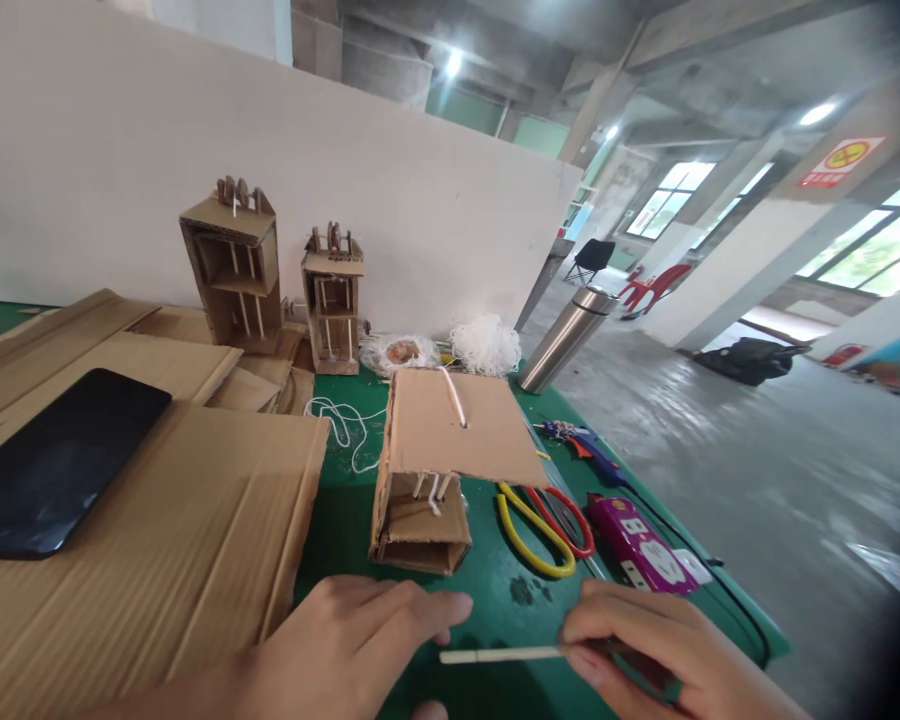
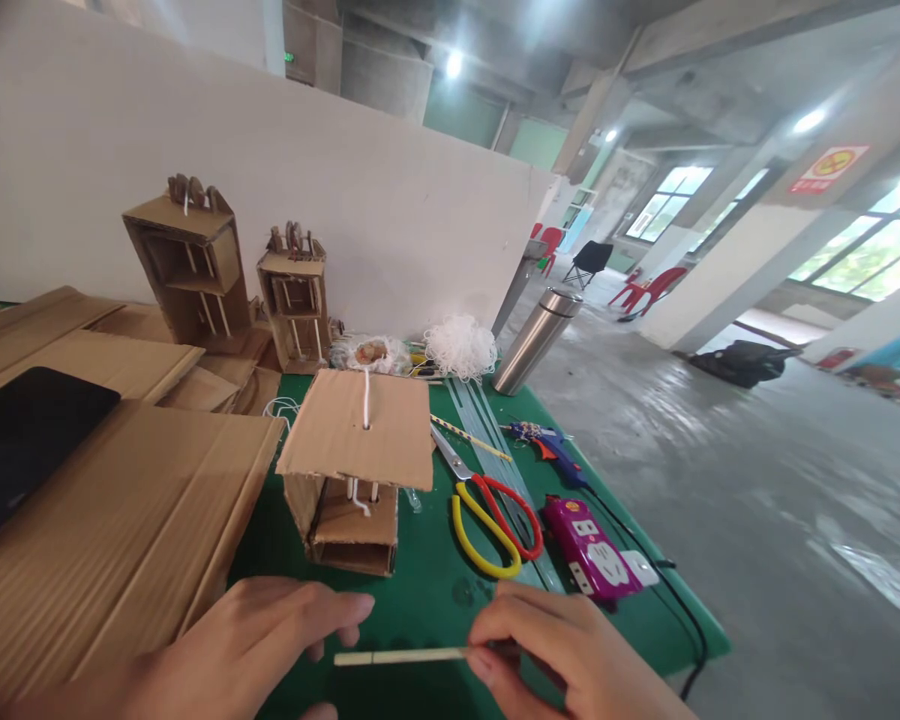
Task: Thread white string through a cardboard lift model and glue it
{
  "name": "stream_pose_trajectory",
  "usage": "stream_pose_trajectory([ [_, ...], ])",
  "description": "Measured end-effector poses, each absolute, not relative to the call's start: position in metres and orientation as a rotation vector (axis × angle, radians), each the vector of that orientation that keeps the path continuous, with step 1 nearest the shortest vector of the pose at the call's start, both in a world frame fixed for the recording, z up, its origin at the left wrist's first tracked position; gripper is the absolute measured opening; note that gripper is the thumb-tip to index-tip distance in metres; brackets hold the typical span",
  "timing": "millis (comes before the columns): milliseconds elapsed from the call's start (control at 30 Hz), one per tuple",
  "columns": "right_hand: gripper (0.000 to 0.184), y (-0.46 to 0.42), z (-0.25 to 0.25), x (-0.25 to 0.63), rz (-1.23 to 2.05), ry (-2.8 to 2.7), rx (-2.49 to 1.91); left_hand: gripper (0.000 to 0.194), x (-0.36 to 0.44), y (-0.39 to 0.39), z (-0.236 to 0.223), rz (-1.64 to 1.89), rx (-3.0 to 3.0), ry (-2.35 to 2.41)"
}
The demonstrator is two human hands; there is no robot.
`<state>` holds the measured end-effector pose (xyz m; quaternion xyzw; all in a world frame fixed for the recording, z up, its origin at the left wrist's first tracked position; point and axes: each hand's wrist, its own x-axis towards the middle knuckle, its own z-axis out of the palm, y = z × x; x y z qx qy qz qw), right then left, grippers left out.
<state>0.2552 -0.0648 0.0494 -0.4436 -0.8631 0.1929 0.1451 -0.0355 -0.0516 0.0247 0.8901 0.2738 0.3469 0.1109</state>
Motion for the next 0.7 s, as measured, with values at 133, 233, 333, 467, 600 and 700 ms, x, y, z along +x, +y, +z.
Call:
stream_pose_trajectory([
  [133,0.017,-0.061,0.049,0.247,0.553,-2.492,-1.243,0.030,-0.036,-0.046,0.023,1.082,2.531,0.727],
  [233,0.017,-0.060,0.048,0.243,0.552,-2.499,-1.212,0.028,-0.035,-0.043,0.019,1.068,2.495,0.700],
  [333,0.016,-0.060,0.048,0.243,0.552,-2.497,-1.197,0.021,-0.034,-0.042,0.016,1.103,2.464,0.700],
  [467,0.016,-0.062,0.047,0.244,0.576,-2.482,-1.226,0.013,-0.031,-0.042,0.014,1.122,2.436,0.707],
  [600,0.015,-0.061,0.045,0.246,0.579,-2.460,-1.238,0.009,-0.030,-0.042,0.013,1.155,2.422,0.744],
  [700,0.013,-0.061,0.044,0.248,0.600,-2.440,-1.254,0.008,-0.030,-0.042,0.012,1.178,2.407,0.746],
])
